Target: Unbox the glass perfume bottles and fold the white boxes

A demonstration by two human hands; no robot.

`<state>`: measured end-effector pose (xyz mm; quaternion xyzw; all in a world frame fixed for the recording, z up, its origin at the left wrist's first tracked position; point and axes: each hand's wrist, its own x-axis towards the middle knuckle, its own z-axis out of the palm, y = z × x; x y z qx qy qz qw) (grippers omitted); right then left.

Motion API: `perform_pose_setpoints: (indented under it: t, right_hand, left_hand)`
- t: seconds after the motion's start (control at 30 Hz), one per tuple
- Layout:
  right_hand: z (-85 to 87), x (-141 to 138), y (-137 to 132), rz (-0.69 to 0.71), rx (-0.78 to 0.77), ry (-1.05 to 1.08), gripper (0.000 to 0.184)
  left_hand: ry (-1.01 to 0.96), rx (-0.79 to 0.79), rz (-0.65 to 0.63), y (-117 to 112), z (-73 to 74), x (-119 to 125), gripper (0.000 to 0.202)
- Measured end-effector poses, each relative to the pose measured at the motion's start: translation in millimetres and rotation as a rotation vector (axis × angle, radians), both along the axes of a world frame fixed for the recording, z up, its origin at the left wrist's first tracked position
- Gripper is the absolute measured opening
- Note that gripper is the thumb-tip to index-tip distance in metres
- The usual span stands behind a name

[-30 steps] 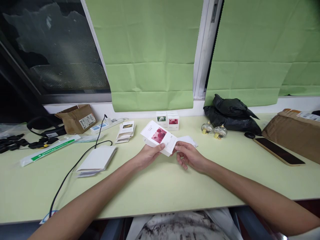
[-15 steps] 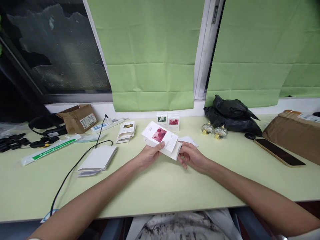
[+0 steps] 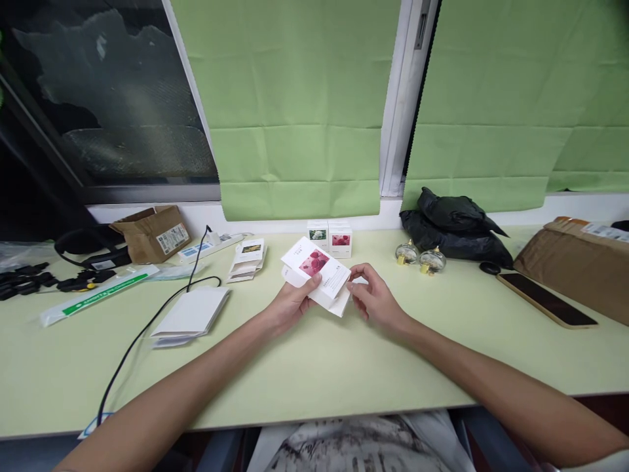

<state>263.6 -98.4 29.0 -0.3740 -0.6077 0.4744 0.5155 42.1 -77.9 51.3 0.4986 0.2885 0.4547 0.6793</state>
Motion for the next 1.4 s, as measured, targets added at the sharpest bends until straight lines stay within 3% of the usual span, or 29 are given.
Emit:
perform_pose_setpoints:
  t: [0.17, 0.43, 0.57, 0.7, 0.9, 1.03, 1.17, 1.4]
  right_hand:
    - [1.6, -2, -4, -0.044, 0.096, -0.099, 0.028]
    - [3.4, -3, -6, -0.005, 0.090, -0.105, 0.029]
    - [3.8, -7, -10, -0.041, 0.151, -0.203, 0.049]
    - [4.2, -8, -14, 0.011, 0.119, -0.240, 0.069]
    - [1.2, -6, -13, 0.105, 0.082, -0.143, 0.032]
    - [-2.1, -6, -7, 0.121, -0.029, -0.006, 0.037]
    - [0.8, -2, -1, 0.095, -0.051, 0.078, 0.040]
    - [10.6, 11, 2, 0.184, -0.042, 0.014, 0.046]
  left_hand:
    - [0.014, 0.024, -0.055, 0, -4.0, 0, 0.052]
    - [0.050, 0.008, -0.035, 0, 2.2, -1, 0.056]
    - [0.089, 0.014, 0.005, -3, 2.4, 2, 0.056]
    - [0.119, 0.004, 0.105, -6, 4.3, 5, 0.055]
    - [0.210, 0.119, 0.140, -2, 6.0, 0, 0.054]
    - [0.319, 0.151, 0.065, 0, 0.4, -2, 0.055]
    - [0.248, 0.111, -0.060, 3, -1.6, -6, 0.055]
    - [0.386, 0.197, -0.140, 7, 5.5, -20, 0.052]
